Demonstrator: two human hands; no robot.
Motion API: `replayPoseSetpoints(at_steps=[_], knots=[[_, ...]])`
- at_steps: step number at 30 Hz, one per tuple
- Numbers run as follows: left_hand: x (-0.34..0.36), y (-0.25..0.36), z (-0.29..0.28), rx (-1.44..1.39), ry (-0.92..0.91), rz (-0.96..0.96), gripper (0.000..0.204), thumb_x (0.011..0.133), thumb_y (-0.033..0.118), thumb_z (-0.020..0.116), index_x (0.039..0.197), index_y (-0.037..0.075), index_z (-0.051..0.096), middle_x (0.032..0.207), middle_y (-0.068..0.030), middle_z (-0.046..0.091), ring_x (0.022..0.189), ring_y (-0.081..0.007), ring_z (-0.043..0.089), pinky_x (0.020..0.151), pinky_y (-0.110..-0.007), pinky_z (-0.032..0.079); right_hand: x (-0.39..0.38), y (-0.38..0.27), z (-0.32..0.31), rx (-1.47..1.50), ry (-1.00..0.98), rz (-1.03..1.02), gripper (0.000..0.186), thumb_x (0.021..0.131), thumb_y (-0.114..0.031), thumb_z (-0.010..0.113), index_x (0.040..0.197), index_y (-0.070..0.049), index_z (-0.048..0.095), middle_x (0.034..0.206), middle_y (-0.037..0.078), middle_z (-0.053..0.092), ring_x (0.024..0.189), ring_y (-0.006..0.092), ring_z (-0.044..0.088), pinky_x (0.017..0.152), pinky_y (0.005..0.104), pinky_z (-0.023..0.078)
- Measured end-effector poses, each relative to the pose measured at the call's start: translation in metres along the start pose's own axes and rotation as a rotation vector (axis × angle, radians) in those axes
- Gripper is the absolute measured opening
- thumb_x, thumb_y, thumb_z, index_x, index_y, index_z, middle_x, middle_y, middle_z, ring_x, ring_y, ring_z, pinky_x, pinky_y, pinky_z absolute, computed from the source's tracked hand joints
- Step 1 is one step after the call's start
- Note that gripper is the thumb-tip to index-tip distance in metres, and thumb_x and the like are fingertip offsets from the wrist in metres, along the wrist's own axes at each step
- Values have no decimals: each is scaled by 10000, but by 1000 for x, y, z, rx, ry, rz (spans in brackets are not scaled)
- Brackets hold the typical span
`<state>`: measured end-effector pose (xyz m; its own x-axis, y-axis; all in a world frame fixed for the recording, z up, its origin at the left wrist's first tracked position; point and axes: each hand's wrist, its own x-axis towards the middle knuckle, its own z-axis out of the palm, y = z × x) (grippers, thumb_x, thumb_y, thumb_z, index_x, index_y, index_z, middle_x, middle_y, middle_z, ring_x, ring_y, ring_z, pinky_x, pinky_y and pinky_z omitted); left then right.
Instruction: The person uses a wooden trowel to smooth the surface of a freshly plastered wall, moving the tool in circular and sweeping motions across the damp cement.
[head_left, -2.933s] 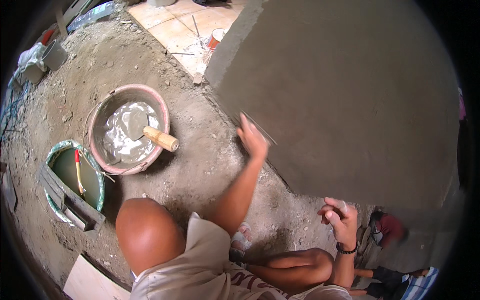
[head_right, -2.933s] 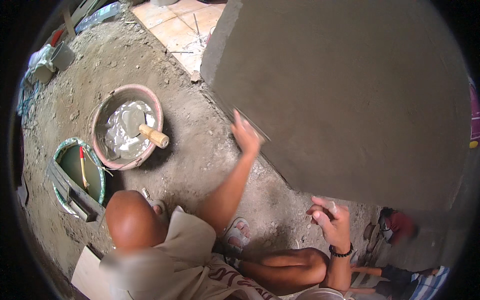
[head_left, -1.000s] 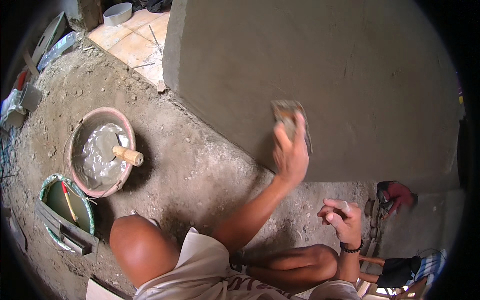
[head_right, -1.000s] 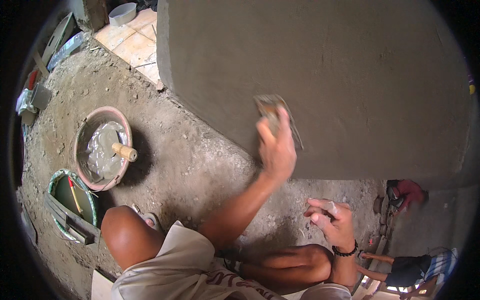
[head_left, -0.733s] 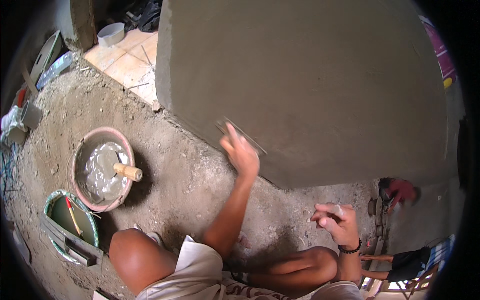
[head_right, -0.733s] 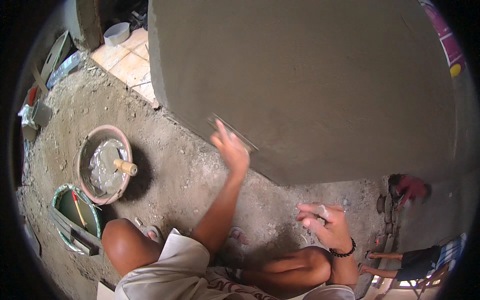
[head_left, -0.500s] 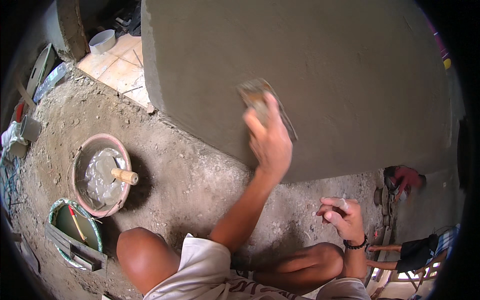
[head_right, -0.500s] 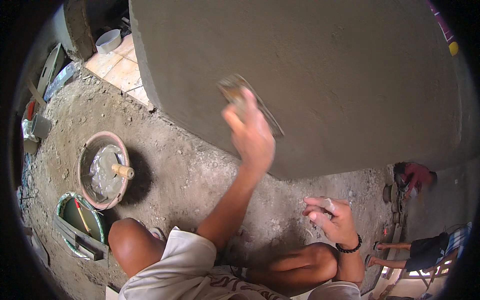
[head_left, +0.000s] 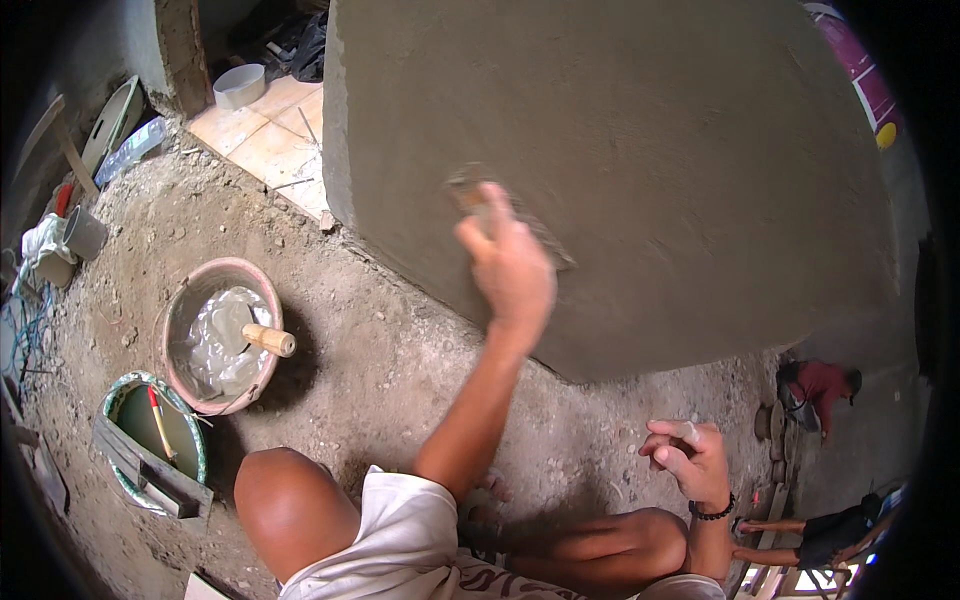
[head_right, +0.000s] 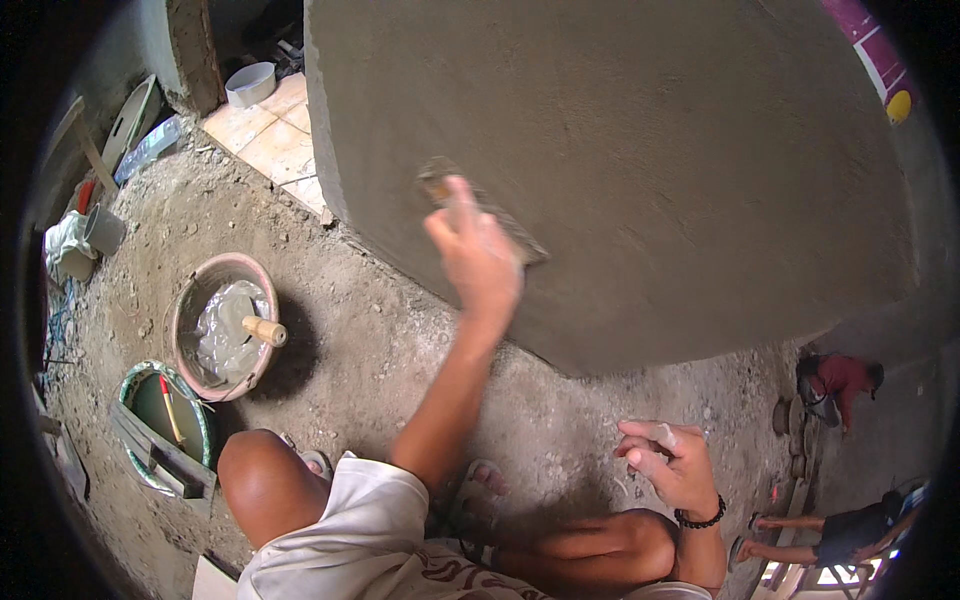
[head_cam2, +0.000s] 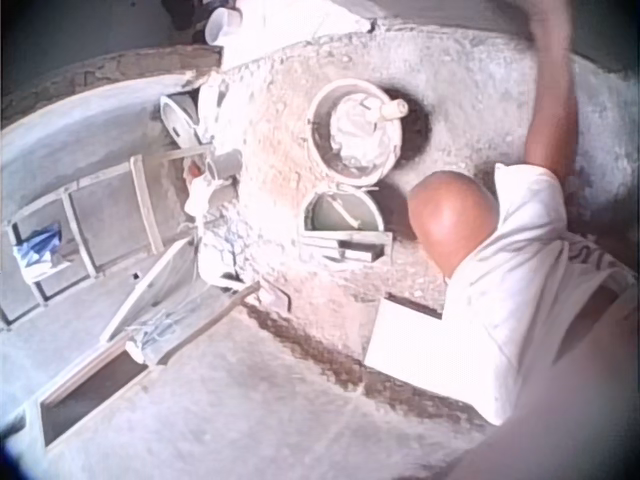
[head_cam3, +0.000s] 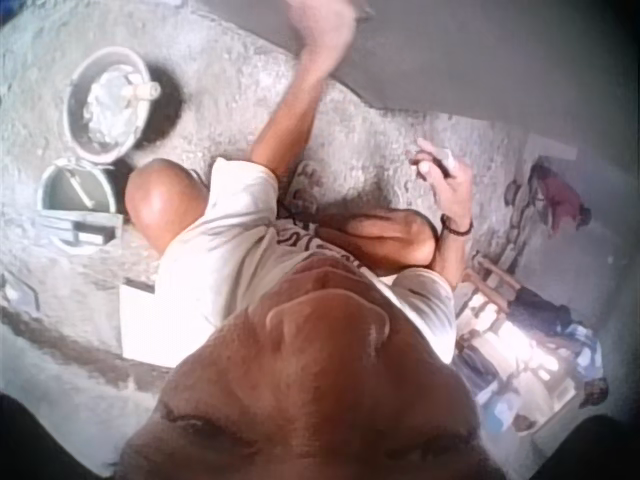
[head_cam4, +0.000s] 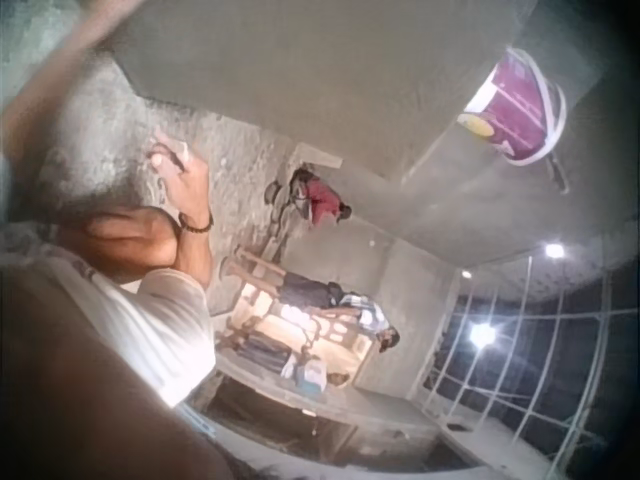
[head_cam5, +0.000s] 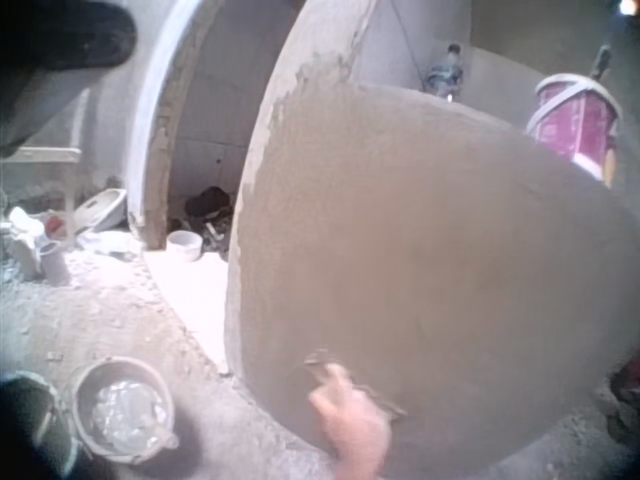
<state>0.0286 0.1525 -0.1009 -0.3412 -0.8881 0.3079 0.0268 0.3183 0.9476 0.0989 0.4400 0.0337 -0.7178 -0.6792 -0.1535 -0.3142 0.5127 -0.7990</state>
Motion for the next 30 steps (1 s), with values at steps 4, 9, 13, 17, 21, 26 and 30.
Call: replayPoseSetpoints(at_steps=[4,9,13,17,21,26,30], knots=[[-81,-12,24,94,-62,246,633,957,70,544,1550,41,324,1197,-222,403,950,-303,562,840,-431,523,14,11,1,18,4,0,288,939,-146,687,1174,20,686,852,121,731,693,135,668,615,269,551],[-34,-70,14,-39,58,-42,600,970,82,513,1546,48,351,1143,-189,425,985,-302,530,896,-439,474,19,6,2,-1,-18,-41,275,929,-113,680,1173,13,690,858,119,732,685,133,664,615,271,553],[81,-31,-33,5,103,-2,565,986,105,478,1537,47,366,1106,-161,441,943,-266,541,849,-425,481,6,9,1,39,-38,-25,277,922,-113,686,1170,11,693,856,120,734,680,130,664,613,271,554],[38,49,-17,57,-24,180,564,974,89,513,1524,78,392,1182,-211,435,953,-321,593,792,-433,553,9,15,-4,28,-30,28,290,915,-111,687,1169,27,688,848,122,737,680,135,673,621,269,558],[-57,-32,20,74,-1,215,592,970,43,508,1541,110,369,1270,-262,389,976,-350,600,802,-418,571,29,11,2,-16,-25,-8,299,912,-116,687,1181,14,688,845,124,740,692,141,682,637,271,561],[27,-156,-14,75,235,-176,564,995,87,494,1545,106,369,1158,-178,432,928,-262,555,848,-403,502,20,-1,14,-15,-126,-52,307,915,-132,697,1179,23,686,853,128,744,708,145,691,645,275,563],[116,-104,-58,81,107,-223,522,985,93,502,1503,83,438,1064,-178,475,910,-288,554,853,-403,491,12,4,16,62,-174,87,317,913,-115,700,1194,31,674,879,128,738,730,142,678,655,275,559]])
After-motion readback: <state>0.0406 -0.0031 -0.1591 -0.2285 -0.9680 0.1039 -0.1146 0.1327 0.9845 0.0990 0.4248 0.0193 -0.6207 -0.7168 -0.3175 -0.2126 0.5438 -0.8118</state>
